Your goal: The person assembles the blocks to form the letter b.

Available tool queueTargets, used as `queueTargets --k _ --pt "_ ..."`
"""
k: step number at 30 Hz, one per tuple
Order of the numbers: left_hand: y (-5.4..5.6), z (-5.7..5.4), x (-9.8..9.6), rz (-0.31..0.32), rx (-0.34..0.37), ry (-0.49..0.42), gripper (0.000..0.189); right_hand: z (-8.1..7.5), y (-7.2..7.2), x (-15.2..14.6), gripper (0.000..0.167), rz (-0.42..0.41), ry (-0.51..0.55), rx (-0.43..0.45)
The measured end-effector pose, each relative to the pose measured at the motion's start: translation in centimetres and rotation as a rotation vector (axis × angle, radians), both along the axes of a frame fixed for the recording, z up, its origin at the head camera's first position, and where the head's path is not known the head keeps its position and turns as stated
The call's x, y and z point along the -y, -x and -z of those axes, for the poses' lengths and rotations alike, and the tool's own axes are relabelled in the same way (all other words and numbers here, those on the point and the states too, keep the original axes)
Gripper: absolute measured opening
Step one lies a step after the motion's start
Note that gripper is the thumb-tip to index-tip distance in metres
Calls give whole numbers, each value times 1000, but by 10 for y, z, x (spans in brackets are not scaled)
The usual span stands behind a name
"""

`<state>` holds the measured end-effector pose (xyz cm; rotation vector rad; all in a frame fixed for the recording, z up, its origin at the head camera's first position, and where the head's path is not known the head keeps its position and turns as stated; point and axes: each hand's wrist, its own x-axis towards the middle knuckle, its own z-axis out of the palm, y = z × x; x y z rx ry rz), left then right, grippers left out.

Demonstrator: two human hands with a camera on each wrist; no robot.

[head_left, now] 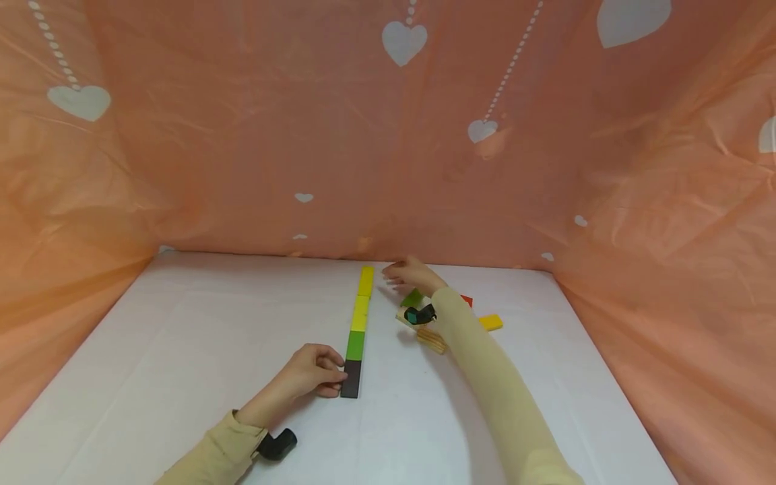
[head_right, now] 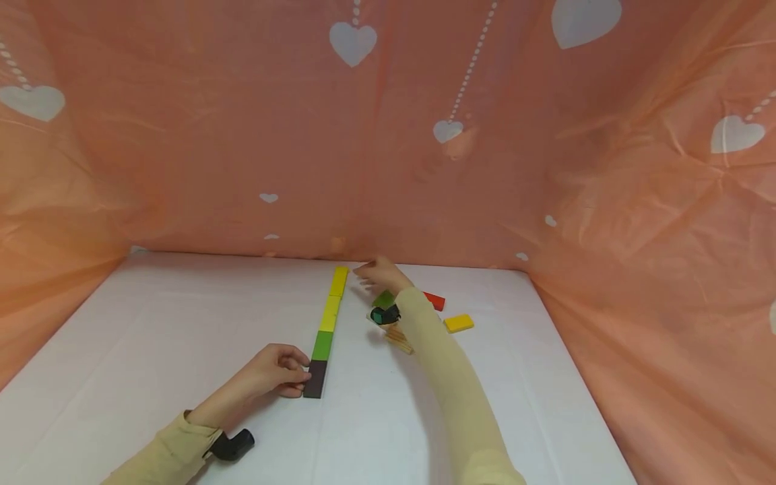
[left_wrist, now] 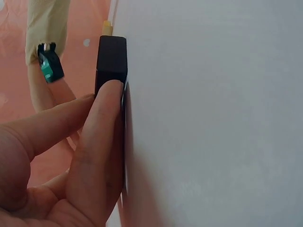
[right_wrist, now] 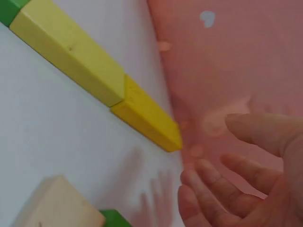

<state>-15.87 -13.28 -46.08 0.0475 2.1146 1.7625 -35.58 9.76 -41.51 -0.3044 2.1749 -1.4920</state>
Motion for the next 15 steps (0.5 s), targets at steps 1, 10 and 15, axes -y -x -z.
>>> queueTargets --k 1,10,15 --pt "0 0 0 0 0 -1 24 -3 -2 -3 53 -11 -3 -9" --pt "2 1 0 5 5 -17 24 -23 -27 -30 48 -117 -135 -208" --pt "1 0 0 -1 9 -7 24 -21 -40 -43 42 -147 -188 -302"
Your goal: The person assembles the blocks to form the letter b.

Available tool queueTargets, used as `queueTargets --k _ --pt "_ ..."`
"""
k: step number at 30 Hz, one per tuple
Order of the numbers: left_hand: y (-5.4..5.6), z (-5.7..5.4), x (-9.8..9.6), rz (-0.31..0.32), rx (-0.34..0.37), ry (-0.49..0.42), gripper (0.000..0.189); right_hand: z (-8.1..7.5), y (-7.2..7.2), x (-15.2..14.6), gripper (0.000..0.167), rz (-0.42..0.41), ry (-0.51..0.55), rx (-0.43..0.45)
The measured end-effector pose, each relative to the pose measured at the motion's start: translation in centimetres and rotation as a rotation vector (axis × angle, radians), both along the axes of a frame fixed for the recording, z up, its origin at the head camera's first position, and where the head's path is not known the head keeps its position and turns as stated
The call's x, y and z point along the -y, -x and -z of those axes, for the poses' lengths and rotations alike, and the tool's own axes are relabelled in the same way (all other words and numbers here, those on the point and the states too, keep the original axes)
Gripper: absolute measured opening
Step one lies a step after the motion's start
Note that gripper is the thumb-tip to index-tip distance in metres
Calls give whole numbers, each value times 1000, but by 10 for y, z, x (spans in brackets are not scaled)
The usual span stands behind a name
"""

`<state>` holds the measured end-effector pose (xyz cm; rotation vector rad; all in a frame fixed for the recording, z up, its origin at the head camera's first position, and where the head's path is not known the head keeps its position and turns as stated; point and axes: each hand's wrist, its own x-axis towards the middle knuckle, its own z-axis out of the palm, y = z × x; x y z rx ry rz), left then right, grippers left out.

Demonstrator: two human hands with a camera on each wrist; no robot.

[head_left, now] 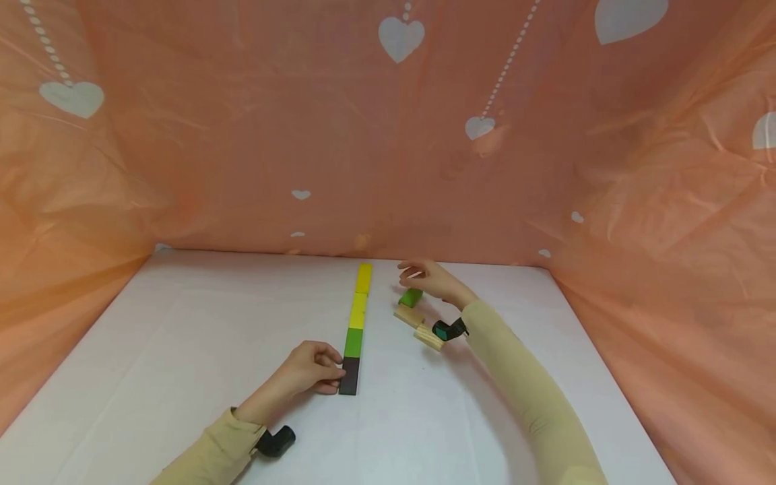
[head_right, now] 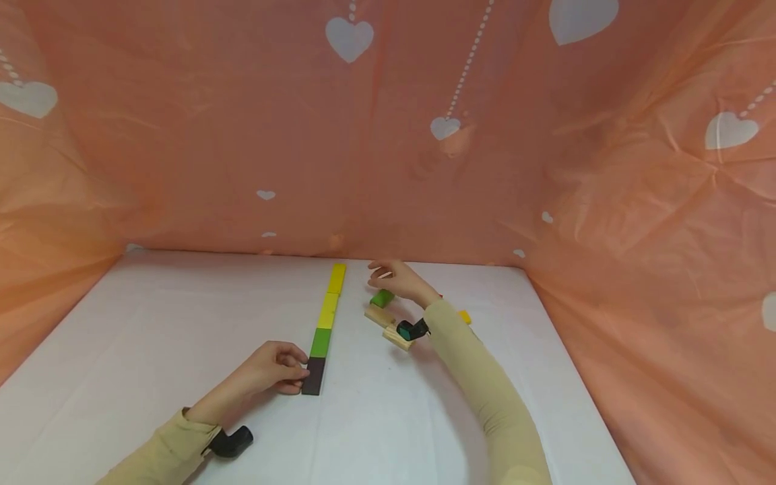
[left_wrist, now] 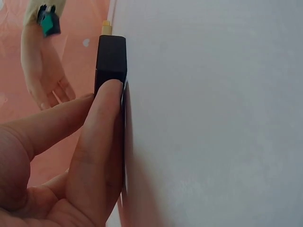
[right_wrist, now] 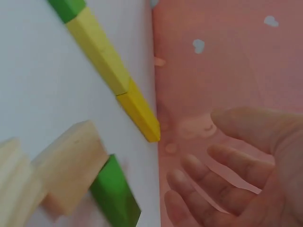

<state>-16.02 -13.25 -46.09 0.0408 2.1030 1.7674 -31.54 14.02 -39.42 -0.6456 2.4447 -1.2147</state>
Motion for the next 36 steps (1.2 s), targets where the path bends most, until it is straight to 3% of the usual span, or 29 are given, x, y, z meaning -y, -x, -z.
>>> queueTargets --k 7,12,17,21,25,31,36 --pt "-1 -3 0 2 -3 0 24 17 -23 -12 44 -63 -11 -97" --pt "-1 -3 1 -1 -1 -5 23 34 -35 -18 45 -3 -79 -126" --pt "-2 -5 2 16 -12 -32 21 42 -48 -20 52 43 -101 -189" --pt "-2 -4 1 1 -5 -16 22 49 -56 -18 55 117 -114 -179" --pt "-1 -3 1 7 -5 -8 23 59 -59 -17 54 170 -128 -182" --pt "0 -1 1 11 -16 -17 23 63 -58 -21 48 157 -102 -224" --pt "-1 -2 0 2 -6 -1 23 64 -57 -27 45 150 -76 -192"
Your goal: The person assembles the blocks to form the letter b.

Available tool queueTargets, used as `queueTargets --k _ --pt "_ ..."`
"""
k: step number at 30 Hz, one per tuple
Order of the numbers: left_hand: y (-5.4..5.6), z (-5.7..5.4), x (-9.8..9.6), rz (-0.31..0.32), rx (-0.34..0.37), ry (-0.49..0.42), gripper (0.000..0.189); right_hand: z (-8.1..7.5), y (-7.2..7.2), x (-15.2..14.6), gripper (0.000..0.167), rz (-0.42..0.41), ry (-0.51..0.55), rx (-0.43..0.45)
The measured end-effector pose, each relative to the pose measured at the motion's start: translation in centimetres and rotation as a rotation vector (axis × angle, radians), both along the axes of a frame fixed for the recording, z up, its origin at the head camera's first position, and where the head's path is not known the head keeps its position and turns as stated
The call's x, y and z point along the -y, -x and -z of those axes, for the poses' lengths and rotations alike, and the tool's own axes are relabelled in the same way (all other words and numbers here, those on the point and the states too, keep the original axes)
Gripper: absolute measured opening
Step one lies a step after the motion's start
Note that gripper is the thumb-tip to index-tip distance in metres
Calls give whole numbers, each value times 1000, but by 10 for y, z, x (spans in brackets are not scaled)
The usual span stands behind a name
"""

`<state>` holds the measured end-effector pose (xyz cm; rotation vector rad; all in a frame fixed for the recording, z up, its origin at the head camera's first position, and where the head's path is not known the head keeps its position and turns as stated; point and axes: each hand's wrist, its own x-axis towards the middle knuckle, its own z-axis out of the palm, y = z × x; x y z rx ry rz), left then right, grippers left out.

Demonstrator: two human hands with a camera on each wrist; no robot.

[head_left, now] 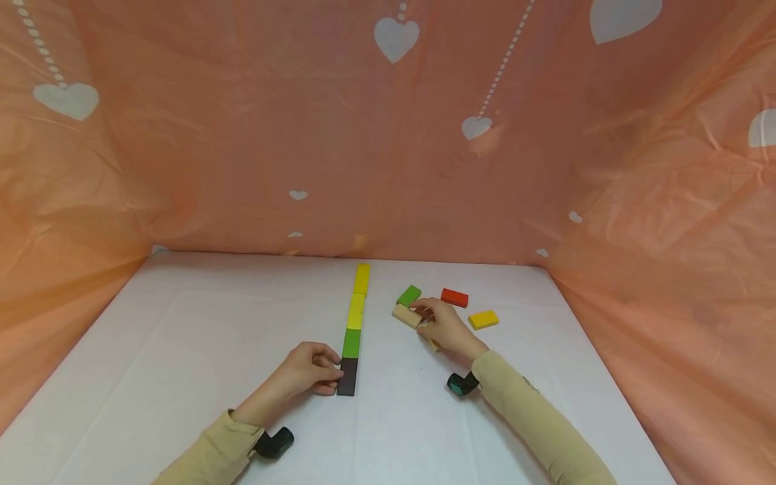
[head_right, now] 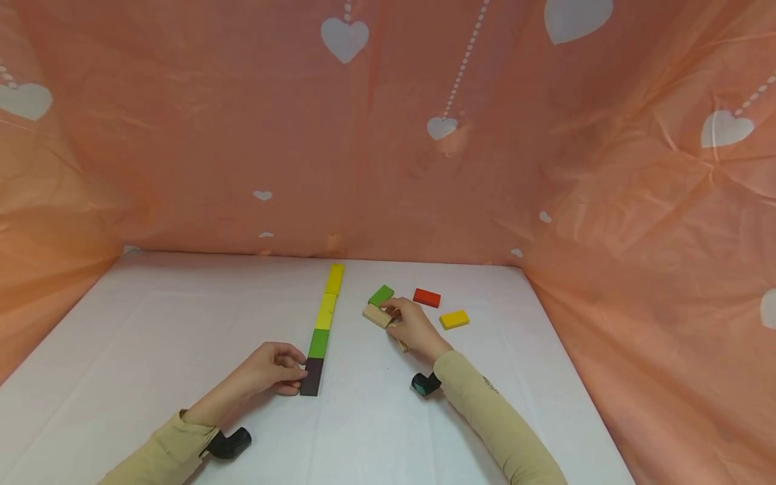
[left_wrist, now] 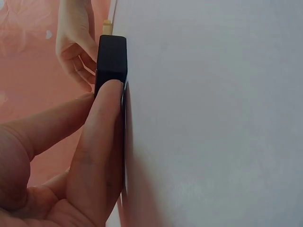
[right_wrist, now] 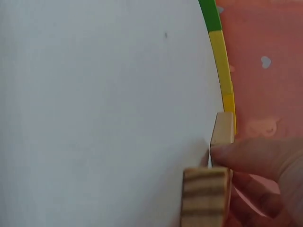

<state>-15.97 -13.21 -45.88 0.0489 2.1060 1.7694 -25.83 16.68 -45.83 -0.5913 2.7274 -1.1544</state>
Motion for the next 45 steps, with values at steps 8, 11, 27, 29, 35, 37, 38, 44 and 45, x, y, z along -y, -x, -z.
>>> queueTargets --k 8,11,27,29,35,37,38,44,45 --pt "-2 -4 -1 -3 3 8 24 -3 1 0 48 4 -7 41" --pt "-2 -4 -1 -3 5 6 24 -4 1 3 48 18 -28 39" --pt "-2 -3 -3 -25 18 22 24 -9 12 21 35 -171 -58 -94" --pt "-1 -2 -3 -21 14 15 24 -10 11 25 34 -203 -45 -101" --pt "-1 -1 -3 -22 18 11 24 -12 7 36 35 -251 -36 -75" --pt "-1 0 -3 -22 22 11 24 -12 6 39 34 -259 -37 -76" --pt "-1 0 -3 -22 23 11 24 -12 5 40 34 -261 -38 -75" --pt "0 0 -3 -16 16 -1 24 -10 7 45 34 -282 -46 -70" --pt "0 -1 -3 -16 15 -2 24 -10 7 45 34 -284 -46 -67"
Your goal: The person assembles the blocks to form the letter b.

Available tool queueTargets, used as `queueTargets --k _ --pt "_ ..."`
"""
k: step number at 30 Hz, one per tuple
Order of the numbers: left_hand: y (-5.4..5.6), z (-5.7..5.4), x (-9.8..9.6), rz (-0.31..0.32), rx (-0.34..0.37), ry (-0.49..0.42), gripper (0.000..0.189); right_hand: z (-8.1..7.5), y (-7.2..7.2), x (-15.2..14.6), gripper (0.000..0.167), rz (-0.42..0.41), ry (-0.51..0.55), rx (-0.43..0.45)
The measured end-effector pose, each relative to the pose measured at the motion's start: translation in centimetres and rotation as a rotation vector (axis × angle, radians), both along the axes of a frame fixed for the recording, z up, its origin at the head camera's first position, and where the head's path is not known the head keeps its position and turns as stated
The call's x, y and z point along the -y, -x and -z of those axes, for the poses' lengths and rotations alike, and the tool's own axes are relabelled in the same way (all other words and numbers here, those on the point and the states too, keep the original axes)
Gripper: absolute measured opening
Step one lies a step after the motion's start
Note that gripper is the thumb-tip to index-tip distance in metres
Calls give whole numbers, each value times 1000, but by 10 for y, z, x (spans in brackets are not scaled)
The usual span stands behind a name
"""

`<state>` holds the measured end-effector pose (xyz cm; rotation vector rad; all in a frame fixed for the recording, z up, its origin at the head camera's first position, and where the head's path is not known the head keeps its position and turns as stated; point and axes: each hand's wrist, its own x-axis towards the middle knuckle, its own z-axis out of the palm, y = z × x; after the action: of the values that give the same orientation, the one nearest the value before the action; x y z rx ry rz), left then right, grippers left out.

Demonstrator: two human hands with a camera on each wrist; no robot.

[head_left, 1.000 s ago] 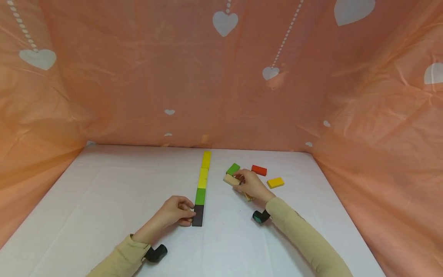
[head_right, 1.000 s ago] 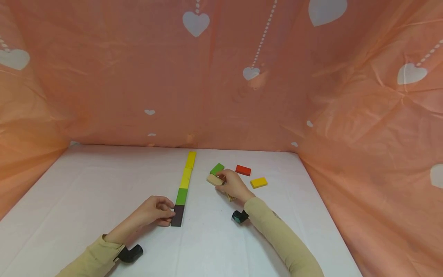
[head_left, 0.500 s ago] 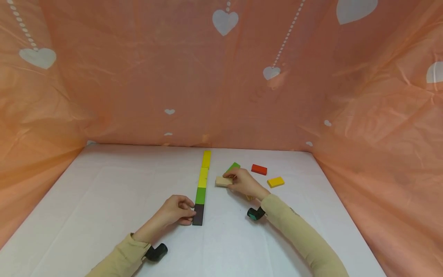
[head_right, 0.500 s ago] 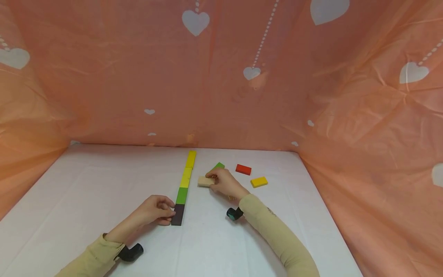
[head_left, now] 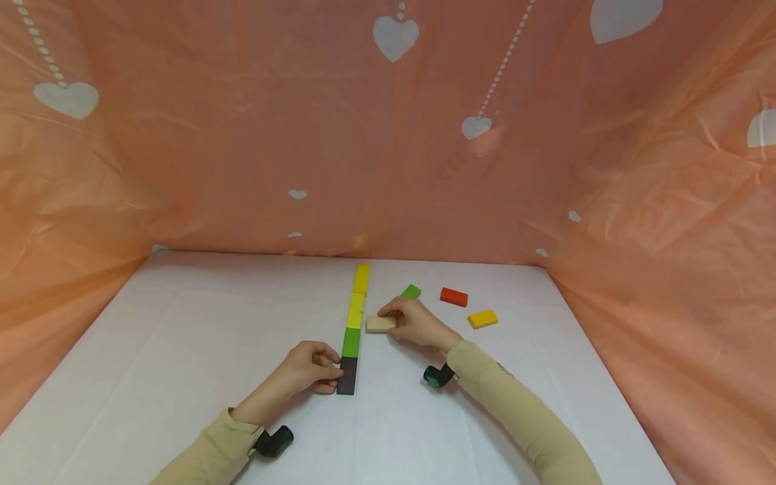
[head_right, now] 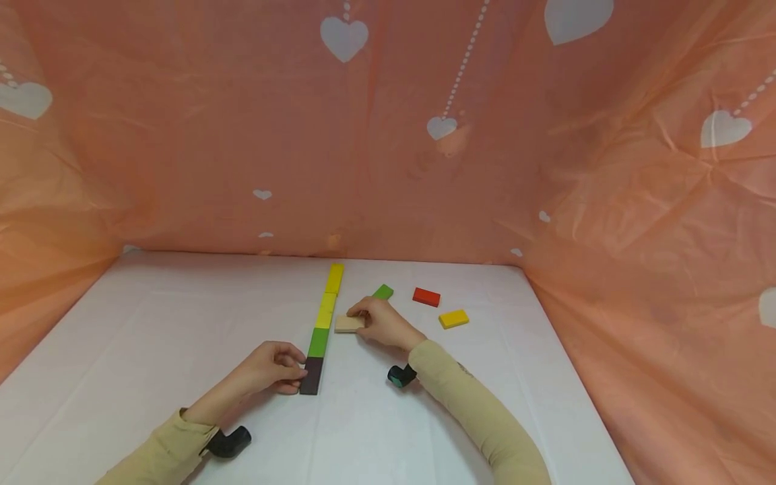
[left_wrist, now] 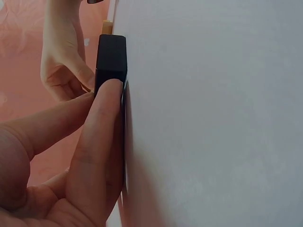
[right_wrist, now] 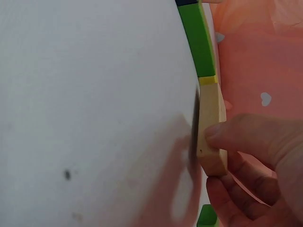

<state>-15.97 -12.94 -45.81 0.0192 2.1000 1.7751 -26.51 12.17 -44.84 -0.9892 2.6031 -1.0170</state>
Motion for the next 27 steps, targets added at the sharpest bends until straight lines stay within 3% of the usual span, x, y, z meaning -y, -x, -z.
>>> queueTargets --k 27 --pt "0 1 0 -8 2 30 24 7 5 10 32 50 3 46"
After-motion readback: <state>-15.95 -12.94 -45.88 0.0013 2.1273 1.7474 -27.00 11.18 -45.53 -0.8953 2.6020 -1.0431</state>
